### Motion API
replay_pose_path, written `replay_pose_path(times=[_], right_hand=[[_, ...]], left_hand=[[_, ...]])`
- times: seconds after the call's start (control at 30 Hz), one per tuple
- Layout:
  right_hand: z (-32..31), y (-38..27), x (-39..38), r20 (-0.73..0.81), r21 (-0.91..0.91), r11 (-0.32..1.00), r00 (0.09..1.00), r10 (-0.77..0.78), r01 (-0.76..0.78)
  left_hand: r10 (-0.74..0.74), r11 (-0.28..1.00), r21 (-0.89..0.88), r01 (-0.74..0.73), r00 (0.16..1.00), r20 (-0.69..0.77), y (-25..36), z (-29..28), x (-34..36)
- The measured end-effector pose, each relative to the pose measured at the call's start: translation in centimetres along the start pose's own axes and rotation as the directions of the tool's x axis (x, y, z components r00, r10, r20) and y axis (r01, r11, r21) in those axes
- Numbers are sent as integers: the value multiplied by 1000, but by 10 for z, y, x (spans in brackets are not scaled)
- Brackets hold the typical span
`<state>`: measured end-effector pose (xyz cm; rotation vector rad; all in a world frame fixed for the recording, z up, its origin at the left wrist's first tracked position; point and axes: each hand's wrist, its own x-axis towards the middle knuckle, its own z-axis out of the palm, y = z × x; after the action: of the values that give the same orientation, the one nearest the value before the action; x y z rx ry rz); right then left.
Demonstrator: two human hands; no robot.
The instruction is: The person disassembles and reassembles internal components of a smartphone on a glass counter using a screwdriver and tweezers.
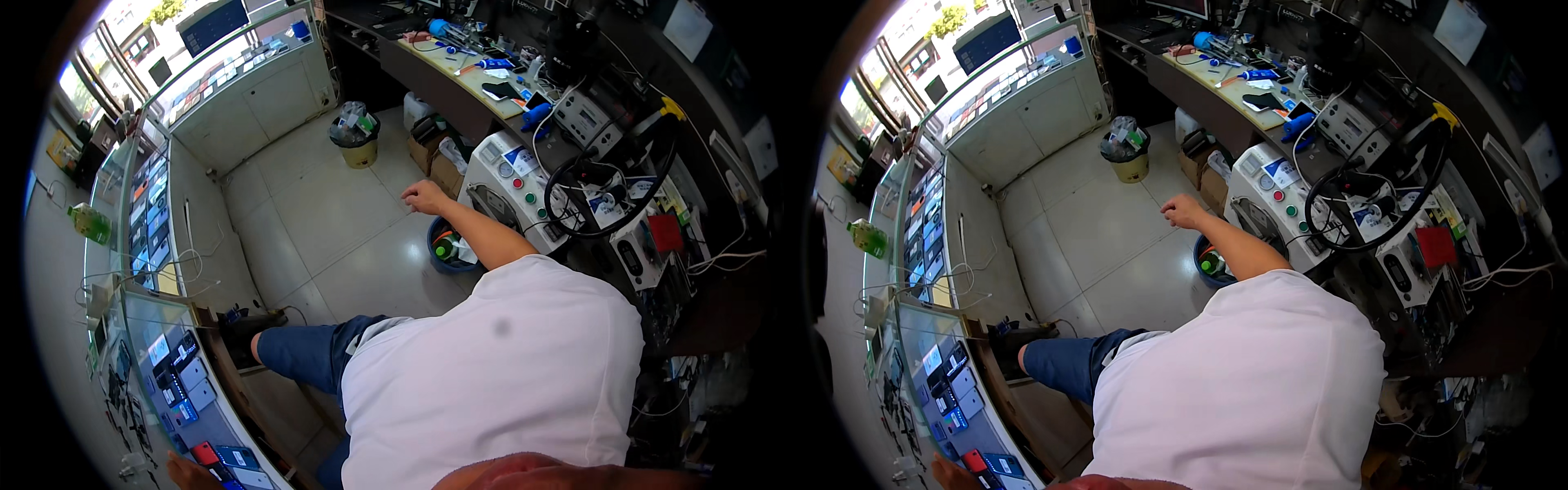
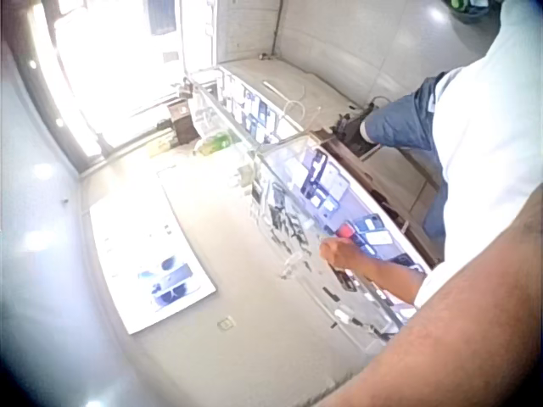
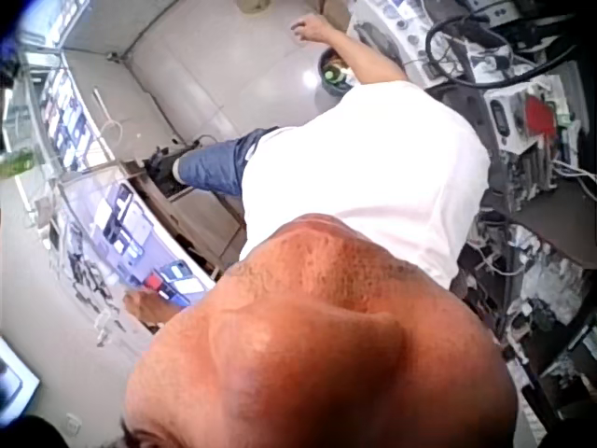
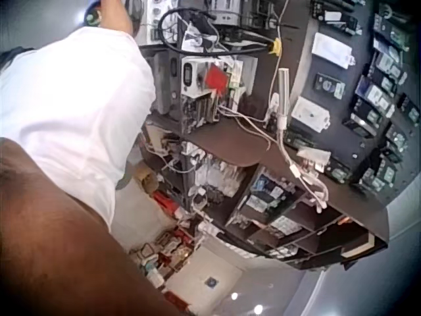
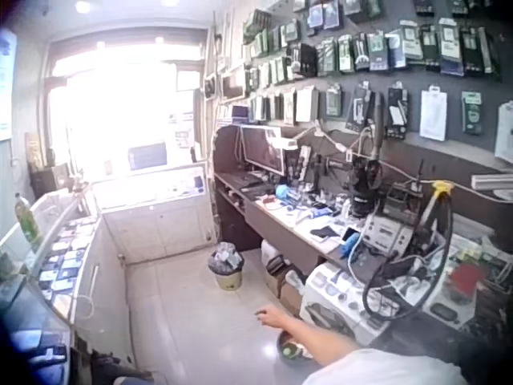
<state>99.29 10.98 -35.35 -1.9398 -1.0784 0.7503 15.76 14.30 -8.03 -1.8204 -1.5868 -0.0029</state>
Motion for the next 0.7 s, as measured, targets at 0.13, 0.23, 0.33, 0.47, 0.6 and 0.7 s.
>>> replay_pose_path(times=[0.13,0.23,0.33,0.47,0.6,0.7], right_hand=[[-14,-15,-14,-88,107,994,996,9,1],[-19,-13,-22,-129,154,988,992,16,4],[-20,-24,-15,-147,174,985,989,8,18],[-32,-40,18,-140,215,977,990,21,10],[-95,-75,92,-204,16,991,970,-128,134],[-157,-104,169,-285,-162,971,934,-215,175]], left_hand=[[14,996,86,-19,998,60,1,2,3],[8,1000,17,-9,997,83,9,-21,10],[79,995,-79,-64,977,199,-11,-7,6],[130,983,-120,-141,987,-92,-7,7,5],[110,960,-230,-157,973,-204,61,-3,43],[129,942,-281,-185,970,-206,124,-2,84]])
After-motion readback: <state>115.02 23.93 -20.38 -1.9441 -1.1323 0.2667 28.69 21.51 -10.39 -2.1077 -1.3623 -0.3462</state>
